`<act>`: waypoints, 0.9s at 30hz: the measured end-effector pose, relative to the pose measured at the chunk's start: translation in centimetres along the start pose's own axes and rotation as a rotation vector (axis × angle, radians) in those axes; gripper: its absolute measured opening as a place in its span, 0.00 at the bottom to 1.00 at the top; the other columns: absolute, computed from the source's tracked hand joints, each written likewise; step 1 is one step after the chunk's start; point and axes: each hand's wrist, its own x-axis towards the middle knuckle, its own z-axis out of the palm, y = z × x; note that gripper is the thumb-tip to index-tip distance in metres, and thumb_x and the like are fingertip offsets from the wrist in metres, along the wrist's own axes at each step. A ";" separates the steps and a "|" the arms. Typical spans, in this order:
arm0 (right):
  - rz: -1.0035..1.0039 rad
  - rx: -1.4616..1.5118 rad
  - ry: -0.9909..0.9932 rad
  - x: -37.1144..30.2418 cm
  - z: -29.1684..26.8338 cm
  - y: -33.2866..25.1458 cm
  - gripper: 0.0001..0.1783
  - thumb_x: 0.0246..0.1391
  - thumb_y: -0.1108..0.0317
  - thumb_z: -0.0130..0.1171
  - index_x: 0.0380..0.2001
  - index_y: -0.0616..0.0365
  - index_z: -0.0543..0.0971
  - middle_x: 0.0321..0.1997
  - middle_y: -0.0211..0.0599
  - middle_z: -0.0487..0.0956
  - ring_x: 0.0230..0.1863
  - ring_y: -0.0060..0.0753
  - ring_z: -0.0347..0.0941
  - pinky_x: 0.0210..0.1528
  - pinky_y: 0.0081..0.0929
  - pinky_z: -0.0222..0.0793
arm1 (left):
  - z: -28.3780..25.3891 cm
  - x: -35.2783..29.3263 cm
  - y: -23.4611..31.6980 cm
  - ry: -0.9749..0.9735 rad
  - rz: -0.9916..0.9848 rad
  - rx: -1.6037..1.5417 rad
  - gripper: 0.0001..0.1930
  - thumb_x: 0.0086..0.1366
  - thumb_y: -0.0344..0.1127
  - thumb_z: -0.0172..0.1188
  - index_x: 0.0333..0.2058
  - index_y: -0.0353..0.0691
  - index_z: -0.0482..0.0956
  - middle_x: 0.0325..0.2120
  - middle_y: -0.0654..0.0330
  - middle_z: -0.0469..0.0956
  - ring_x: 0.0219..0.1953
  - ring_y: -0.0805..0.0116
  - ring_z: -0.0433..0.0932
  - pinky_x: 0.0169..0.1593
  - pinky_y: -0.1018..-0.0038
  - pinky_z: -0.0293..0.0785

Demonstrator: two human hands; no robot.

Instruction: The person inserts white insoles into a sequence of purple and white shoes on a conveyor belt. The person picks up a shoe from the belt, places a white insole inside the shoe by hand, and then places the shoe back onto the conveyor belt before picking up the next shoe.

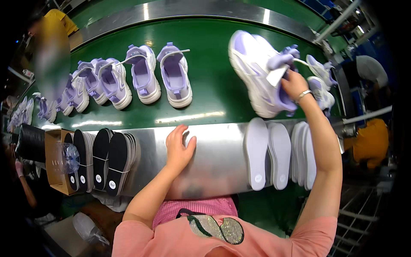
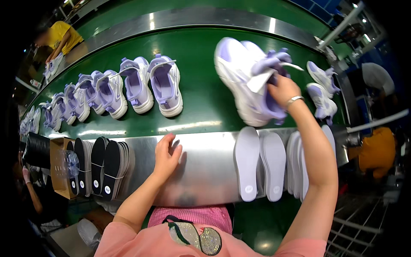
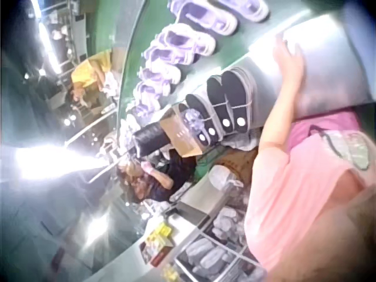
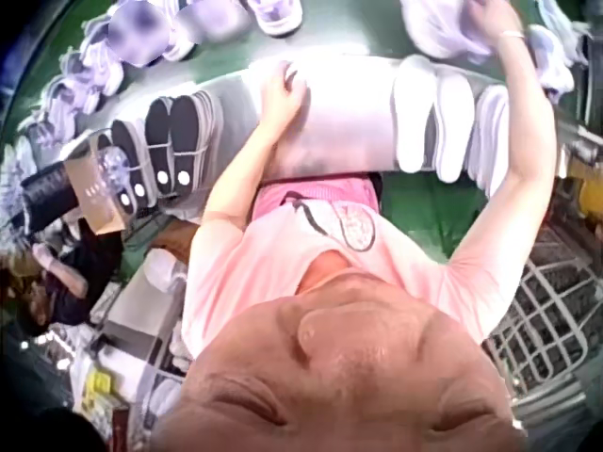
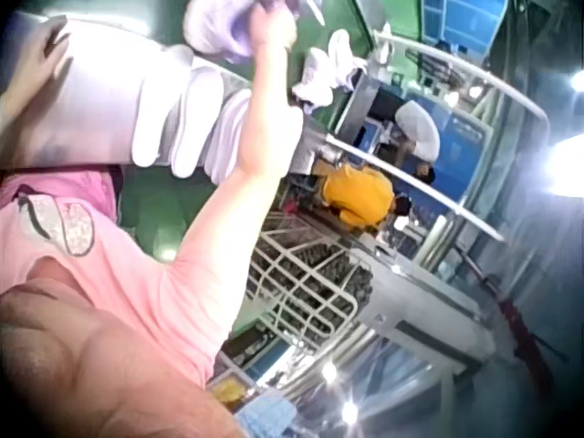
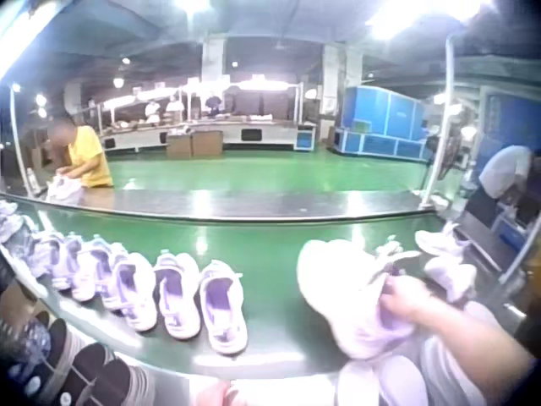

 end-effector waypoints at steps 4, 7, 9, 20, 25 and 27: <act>-0.063 0.044 -0.125 -6.4 -3.0 -11.6 0.17 0.42 0.57 0.54 0.32 0.58 0.75 0.31 0.49 0.77 0.34 0.50 0.73 0.37 0.40 0.69 | -2.6 -1.8 8.3 0.040 -0.010 -0.469 0.38 0.51 0.43 0.60 0.56 0.37 0.50 0.56 0.48 0.49 0.57 0.52 0.51 0.58 0.60 0.49; -0.185 -0.046 -0.217 -12.9 -2.5 -17.6 0.16 0.43 0.57 0.53 0.29 0.60 0.74 0.29 0.49 0.77 0.32 0.48 0.74 0.37 0.39 0.70 | -4.4 -4.0 10.5 0.113 0.125 -0.244 0.46 0.47 0.48 0.63 0.58 0.37 0.44 0.58 0.40 0.40 0.60 0.43 0.39 0.60 0.54 0.38; -0.173 -0.026 -0.282 -16.3 -0.1 -19.8 0.16 0.44 0.57 0.52 0.28 0.60 0.74 0.28 0.49 0.77 0.32 0.48 0.74 0.36 0.39 0.70 | -4.2 -5.9 9.1 0.127 0.048 -0.174 0.45 0.50 0.46 0.61 0.59 0.36 0.42 0.59 0.46 0.37 0.62 0.48 0.34 0.61 0.58 0.37; -0.074 0.398 0.061 -23.2 2.6 -13.2 0.15 0.49 0.56 0.51 0.27 0.57 0.74 0.26 0.42 0.75 0.29 0.46 0.71 0.31 0.37 0.66 | -3.7 -8.3 3.4 0.287 0.105 -0.186 0.29 0.46 0.33 0.57 0.50 0.36 0.62 0.48 0.46 0.62 0.51 0.48 0.59 0.55 0.60 0.55; 0.181 0.065 0.037 -23.2 8.0 -5.1 0.22 0.45 0.51 0.55 0.33 0.61 0.73 0.37 0.48 0.74 0.40 0.48 0.69 0.40 0.35 0.66 | -3.8 -5.2 3.1 0.244 -0.143 -0.400 0.17 0.49 0.33 0.57 0.39 0.37 0.71 0.32 0.51 0.74 0.42 0.52 0.66 0.44 0.64 0.63; 0.295 0.017 -0.133 -23.5 8.4 -5.9 0.26 0.43 0.49 0.57 0.34 0.62 0.72 0.39 0.50 0.73 0.43 0.49 0.68 0.43 0.36 0.65 | -4.0 -5.0 3.9 0.246 -0.149 -0.404 0.12 0.51 0.36 0.58 0.33 0.36 0.74 0.26 0.51 0.75 0.35 0.51 0.70 0.39 0.64 0.65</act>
